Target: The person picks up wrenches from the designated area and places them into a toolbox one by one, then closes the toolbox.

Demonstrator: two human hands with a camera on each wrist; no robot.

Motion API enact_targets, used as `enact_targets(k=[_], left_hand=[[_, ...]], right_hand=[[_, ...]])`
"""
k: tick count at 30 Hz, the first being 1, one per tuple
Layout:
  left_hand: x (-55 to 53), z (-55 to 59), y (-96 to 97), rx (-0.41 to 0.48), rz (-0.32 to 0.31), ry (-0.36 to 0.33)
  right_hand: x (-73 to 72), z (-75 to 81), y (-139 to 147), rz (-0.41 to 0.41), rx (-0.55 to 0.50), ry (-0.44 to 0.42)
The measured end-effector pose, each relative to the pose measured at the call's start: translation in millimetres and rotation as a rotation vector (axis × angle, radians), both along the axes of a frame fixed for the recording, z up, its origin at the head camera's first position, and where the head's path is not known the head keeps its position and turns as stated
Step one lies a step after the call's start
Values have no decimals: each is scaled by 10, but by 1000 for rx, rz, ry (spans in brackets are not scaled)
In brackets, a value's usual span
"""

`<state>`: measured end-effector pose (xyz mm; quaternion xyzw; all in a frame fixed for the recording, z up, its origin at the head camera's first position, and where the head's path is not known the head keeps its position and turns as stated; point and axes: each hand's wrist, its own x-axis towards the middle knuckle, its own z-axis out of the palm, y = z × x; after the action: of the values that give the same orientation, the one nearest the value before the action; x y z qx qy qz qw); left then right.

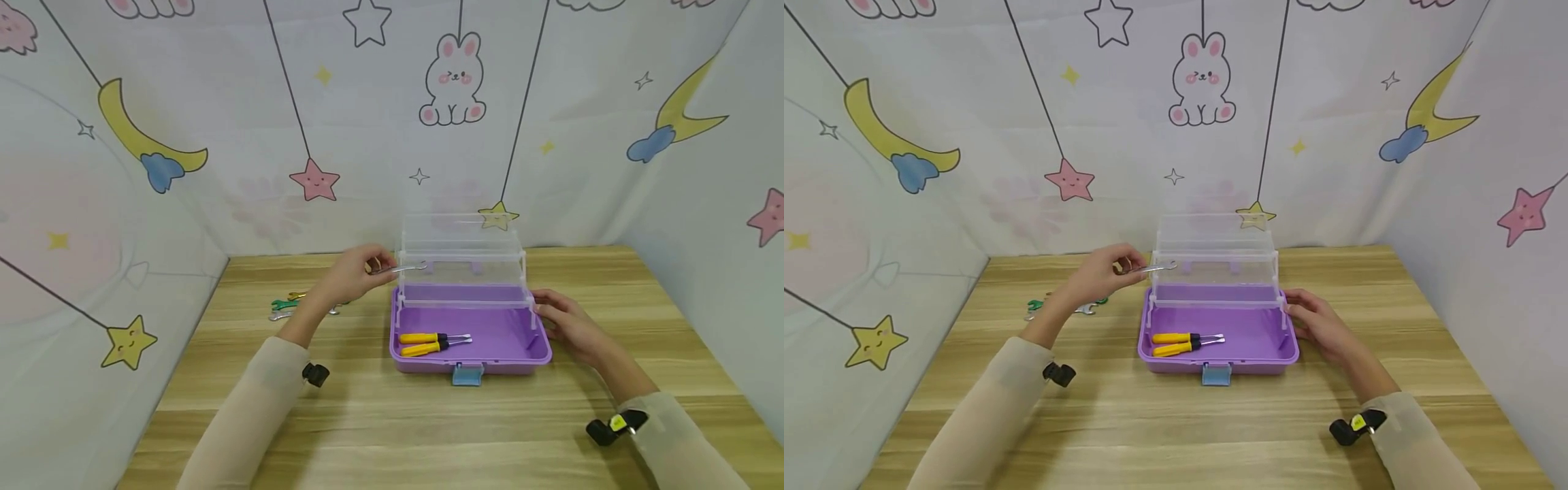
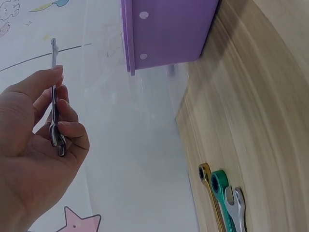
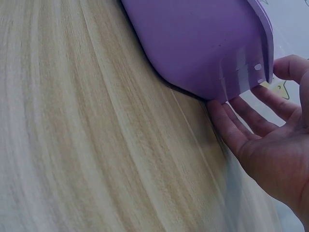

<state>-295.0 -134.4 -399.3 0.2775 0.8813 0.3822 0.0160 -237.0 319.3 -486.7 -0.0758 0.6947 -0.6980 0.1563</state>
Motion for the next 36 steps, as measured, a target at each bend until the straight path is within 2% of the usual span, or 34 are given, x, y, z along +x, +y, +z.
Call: enact_targets(k=[8,13,18,23,32,36], left_hand=[[1,-34,232,-1,-60,15],[-1,-45,398,-34,-89,54],[6,2,532,-47,-120,72],[2,52,672,-40,-179,68],[-19,9,844,-58,-207,108],[-24,-18,902,-98,-213,121]], right_hand=[[12,-21,-2,15,-14,16],[30,-36,8,26,-33,24],[11,-17,-11,29,-33,17],[21,-4,-7,18,-33,15],[30,14,-41,23,-27,11],[35,9,-39,20,-32,15]])
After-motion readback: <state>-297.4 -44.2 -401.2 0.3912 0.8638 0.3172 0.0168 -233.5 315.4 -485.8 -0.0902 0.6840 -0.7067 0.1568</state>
